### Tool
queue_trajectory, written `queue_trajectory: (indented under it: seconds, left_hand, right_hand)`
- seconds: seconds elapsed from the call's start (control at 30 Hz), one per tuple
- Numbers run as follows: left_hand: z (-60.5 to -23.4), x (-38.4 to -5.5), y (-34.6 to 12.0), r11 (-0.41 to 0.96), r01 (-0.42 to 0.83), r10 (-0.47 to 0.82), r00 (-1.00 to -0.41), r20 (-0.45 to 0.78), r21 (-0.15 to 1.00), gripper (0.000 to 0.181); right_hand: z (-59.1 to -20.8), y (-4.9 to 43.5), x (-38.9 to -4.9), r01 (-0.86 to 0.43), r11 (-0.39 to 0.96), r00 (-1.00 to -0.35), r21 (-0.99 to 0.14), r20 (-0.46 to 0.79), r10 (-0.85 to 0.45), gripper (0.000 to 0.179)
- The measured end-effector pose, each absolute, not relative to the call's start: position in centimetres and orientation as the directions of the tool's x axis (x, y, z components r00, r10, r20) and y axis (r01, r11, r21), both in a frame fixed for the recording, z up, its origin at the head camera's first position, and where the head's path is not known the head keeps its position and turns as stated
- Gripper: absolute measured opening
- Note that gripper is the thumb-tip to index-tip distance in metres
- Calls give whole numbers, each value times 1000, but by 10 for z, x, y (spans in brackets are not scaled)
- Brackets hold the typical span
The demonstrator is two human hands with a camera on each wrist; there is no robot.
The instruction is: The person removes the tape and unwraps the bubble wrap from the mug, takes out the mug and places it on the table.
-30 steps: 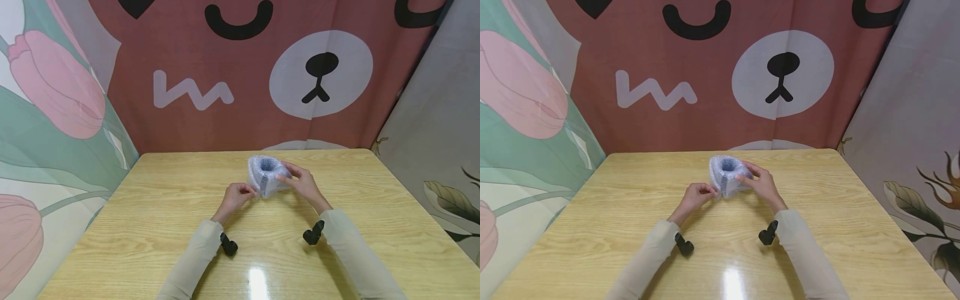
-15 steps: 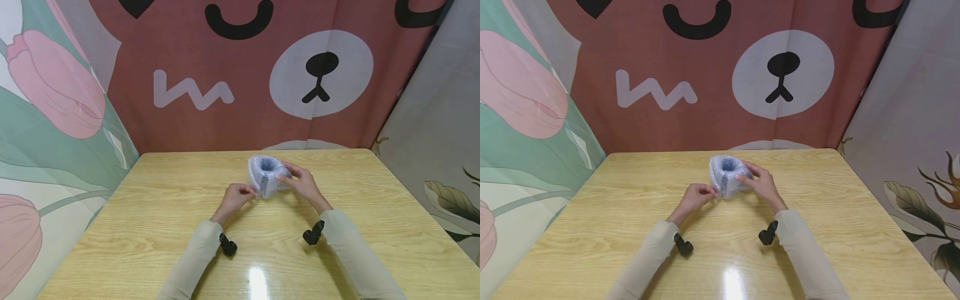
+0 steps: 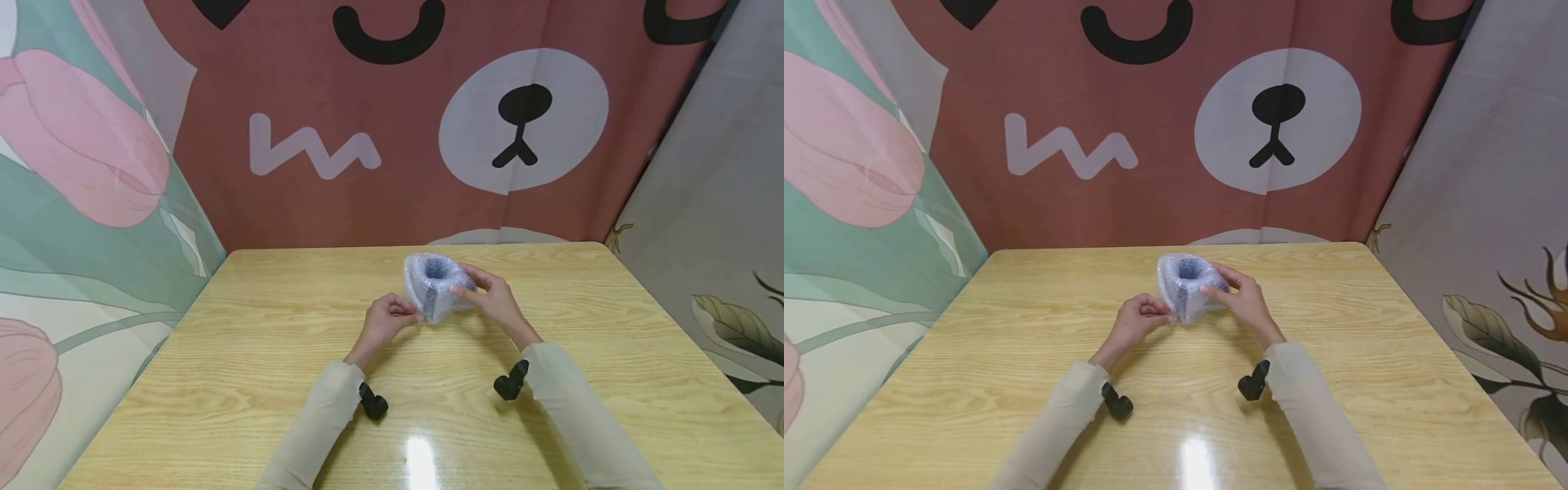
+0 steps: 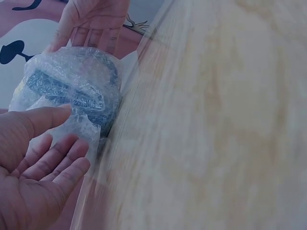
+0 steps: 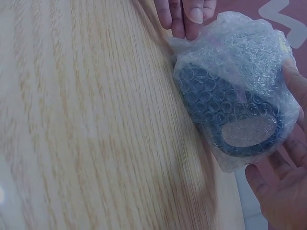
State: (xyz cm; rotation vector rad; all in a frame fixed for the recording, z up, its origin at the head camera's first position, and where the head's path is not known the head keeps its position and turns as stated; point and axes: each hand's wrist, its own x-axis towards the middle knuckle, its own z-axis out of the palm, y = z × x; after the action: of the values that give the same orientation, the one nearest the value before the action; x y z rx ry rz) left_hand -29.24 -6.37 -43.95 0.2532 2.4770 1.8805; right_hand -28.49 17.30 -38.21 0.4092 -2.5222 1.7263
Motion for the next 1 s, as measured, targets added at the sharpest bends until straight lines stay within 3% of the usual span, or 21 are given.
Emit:
queue_trajectory:
  seconds: [0.23,0.33,0.67,1.0]
  left_hand:
    - [-438,-293,-64,270,76,129,-991,42,960,64]
    - [-437,-293,-63,283,84,131,-990,48,955,73]
    - [-436,-292,-62,280,121,100,-990,96,952,68]
    - [-436,-292,-60,309,134,21,-991,134,942,58]
  right_hand:
    - [-401,178,-300,-259,337,-961,-905,206,-184,62]
    - [-413,181,-308,-276,349,-958,-896,225,-180,62]
    - [-385,173,-285,-264,339,-960,-903,211,-186,58]
    - [-383,173,-285,-270,342,-958,-900,216,-187,57]
